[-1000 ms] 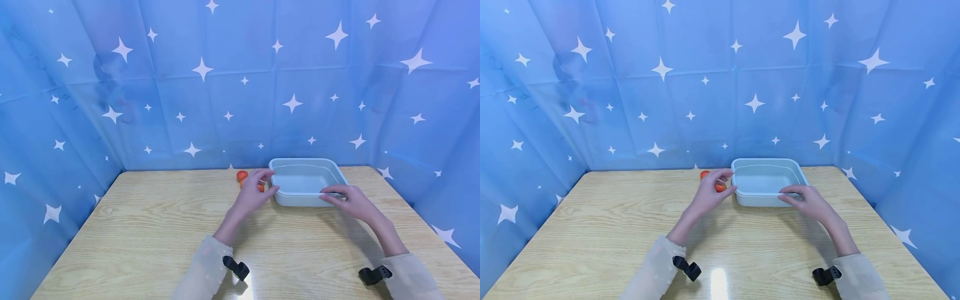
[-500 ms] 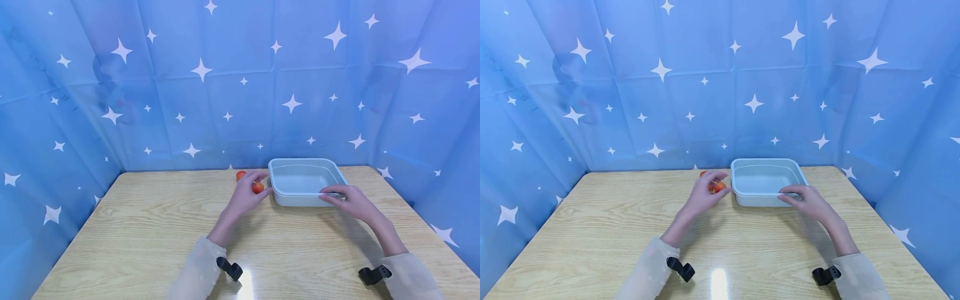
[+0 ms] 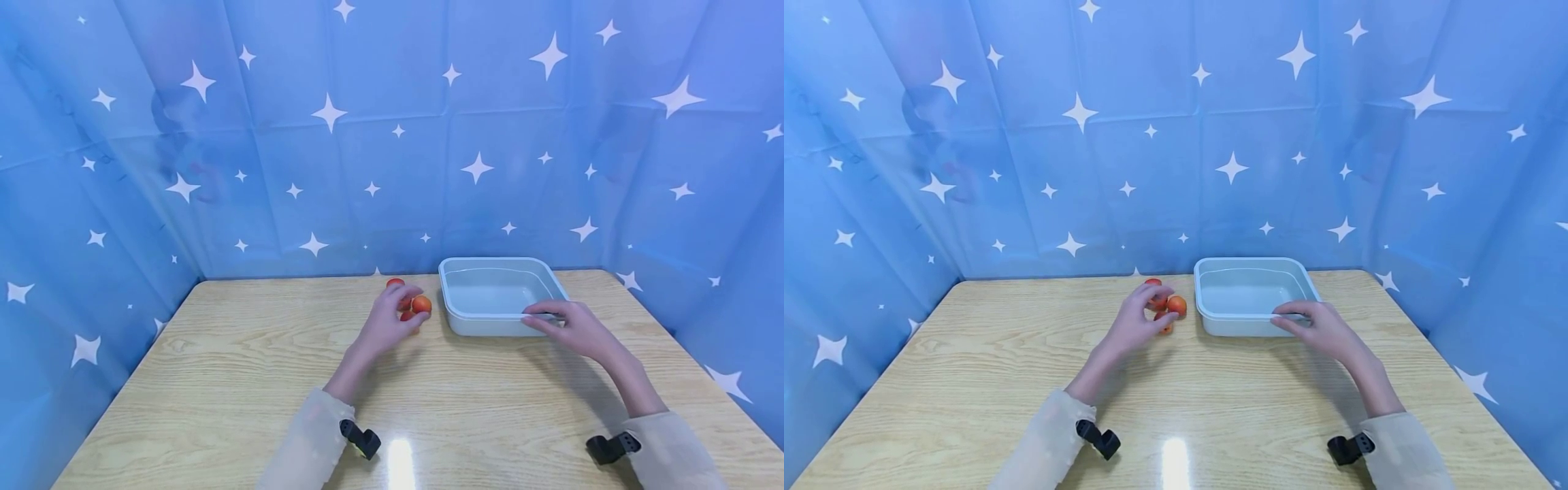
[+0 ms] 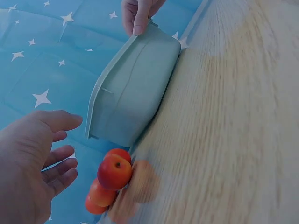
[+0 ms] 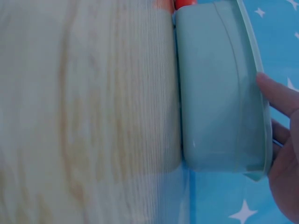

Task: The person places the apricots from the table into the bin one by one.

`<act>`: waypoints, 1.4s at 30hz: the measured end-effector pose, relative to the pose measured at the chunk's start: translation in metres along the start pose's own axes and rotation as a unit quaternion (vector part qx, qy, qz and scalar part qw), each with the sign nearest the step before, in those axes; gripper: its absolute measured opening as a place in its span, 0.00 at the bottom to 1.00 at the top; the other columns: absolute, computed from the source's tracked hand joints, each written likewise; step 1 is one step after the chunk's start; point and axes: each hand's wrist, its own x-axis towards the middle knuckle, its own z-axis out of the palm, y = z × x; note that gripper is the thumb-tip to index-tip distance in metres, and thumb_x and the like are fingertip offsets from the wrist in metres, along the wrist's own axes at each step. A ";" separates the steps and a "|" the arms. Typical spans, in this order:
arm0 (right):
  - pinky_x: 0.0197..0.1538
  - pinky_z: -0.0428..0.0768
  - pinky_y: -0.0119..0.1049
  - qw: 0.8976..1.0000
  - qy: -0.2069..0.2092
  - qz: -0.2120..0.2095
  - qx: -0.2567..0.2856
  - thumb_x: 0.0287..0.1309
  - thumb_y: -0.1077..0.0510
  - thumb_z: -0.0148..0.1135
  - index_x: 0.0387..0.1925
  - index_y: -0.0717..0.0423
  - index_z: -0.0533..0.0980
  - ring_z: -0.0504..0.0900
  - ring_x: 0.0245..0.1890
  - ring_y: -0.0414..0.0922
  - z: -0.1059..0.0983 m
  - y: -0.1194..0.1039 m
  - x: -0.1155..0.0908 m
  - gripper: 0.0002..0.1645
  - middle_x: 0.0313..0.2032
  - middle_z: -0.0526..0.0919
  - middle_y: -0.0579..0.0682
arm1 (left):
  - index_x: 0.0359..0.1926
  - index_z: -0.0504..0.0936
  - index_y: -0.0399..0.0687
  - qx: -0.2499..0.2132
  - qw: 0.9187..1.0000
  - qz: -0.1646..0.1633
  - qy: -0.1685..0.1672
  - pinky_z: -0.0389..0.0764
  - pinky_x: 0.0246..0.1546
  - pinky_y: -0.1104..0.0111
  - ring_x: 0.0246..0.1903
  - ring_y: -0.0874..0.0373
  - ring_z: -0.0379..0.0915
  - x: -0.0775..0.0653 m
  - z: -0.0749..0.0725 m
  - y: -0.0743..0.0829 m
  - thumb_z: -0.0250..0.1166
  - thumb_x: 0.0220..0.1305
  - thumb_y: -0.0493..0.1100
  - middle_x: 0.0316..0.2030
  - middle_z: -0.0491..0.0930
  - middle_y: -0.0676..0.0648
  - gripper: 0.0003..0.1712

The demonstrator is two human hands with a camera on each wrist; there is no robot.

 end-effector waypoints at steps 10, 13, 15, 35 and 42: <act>0.45 0.83 0.40 1.000 0.004 -0.001 -0.007 0.65 0.55 0.68 0.47 0.52 0.86 0.82 0.45 0.37 0.000 0.001 0.001 0.11 0.43 0.88 0.46 | 0.59 0.78 0.37 0.000 1.000 -0.015 -0.016 0.80 0.55 0.52 0.53 0.40 0.76 0.000 -0.001 -0.011 0.72 0.62 0.38 0.55 0.76 0.37 0.25; 0.44 0.83 0.40 1.000 0.005 -0.003 -0.007 0.65 0.56 0.68 0.47 0.52 0.86 0.82 0.45 0.37 0.000 0.001 0.001 0.11 0.43 0.88 0.46 | 0.59 0.79 0.39 0.007 0.999 -0.025 -0.021 0.80 0.53 0.53 0.53 0.42 0.75 -0.001 -0.001 -0.014 0.71 0.62 0.38 0.55 0.77 0.39 0.25; 0.44 0.83 0.39 1.000 0.006 -0.004 -0.005 0.65 0.56 0.68 0.47 0.52 0.87 0.82 0.45 0.36 0.000 0.001 0.001 0.11 0.43 0.88 0.46 | 0.60 0.79 0.39 0.012 0.999 -0.029 -0.025 0.80 0.53 0.54 0.52 0.43 0.75 -0.002 -0.002 -0.016 0.71 0.62 0.38 0.54 0.78 0.40 0.25; 0.43 0.82 0.38 1.000 0.002 0.002 -0.004 0.65 0.55 0.68 0.48 0.51 0.86 0.81 0.44 0.35 -0.001 0.001 0.001 0.12 0.43 0.88 0.47 | 0.55 0.84 0.40 0.041 0.998 -0.038 -0.040 0.81 0.48 0.59 0.46 0.49 0.74 -0.003 -0.001 -0.037 0.72 0.61 0.37 0.53 0.76 0.43 0.20; 0.43 0.82 0.38 1.000 0.001 0.004 -0.001 0.65 0.55 0.68 0.48 0.51 0.86 0.81 0.43 0.34 0.000 0.000 0.000 0.12 0.43 0.88 0.47 | 0.55 0.82 0.43 0.062 0.995 -0.049 -0.058 0.80 0.45 0.65 0.45 0.53 0.74 -0.004 0.000 -0.037 0.72 0.62 0.37 0.47 0.77 0.46 0.20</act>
